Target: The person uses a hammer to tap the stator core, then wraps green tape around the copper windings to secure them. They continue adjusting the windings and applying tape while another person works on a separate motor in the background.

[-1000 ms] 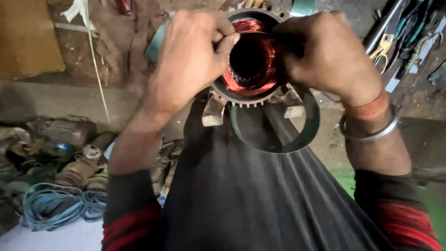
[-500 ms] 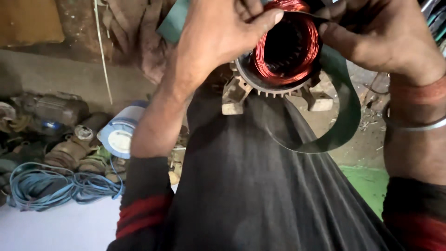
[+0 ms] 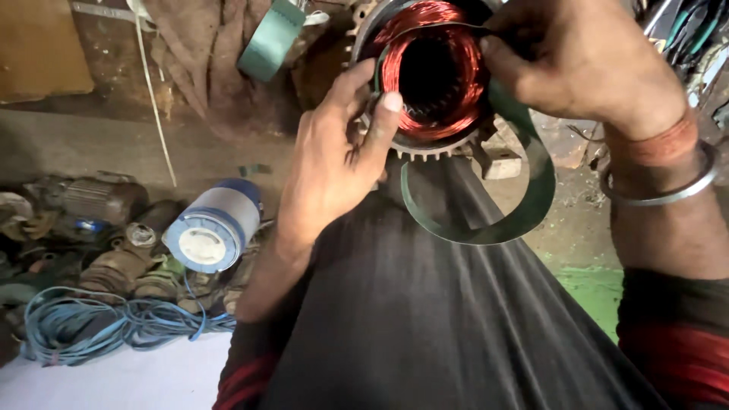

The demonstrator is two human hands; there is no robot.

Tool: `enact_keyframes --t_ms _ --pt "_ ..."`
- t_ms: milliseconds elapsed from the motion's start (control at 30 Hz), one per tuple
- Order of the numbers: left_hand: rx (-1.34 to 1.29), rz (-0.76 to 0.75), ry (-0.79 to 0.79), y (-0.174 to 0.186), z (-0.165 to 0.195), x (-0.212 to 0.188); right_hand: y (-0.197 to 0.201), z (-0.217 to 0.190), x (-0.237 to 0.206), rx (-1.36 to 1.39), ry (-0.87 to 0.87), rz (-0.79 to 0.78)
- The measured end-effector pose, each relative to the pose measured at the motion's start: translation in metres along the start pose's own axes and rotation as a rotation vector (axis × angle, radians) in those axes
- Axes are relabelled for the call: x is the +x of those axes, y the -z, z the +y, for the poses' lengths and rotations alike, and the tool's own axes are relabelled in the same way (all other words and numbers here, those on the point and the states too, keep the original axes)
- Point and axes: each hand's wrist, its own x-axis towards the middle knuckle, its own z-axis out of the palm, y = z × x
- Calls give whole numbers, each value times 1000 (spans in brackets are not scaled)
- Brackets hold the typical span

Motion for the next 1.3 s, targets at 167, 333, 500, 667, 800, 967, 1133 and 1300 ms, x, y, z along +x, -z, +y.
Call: enact_keyframes --t_ms 167,333,500,667,800,967,1133,1300 --pt "-352 -11 41 -5 -2 8 -3 5 2 17 -55 -16" --pt "-405 -66 247 -12 -12 20 -5 17 4 24 -25 -26" --pt "-160 50 56 -30 -6 12 -3 20 2 42 -54 -59" --pt "58 372 -16 -53 2 18 -1 15 -1 94 82 64" --pt "249 453 38 -61 -4 27 5 12 6 -24 180 5" --pt "627 476 -50 -51 -5 36 10 10 12 -112 237 -53" --pt "563 324 42 -39 1 44 6 9 14 -181 262 -50" --pt "522 215 55 -26 6 44 9 7 18 -139 239 -93"
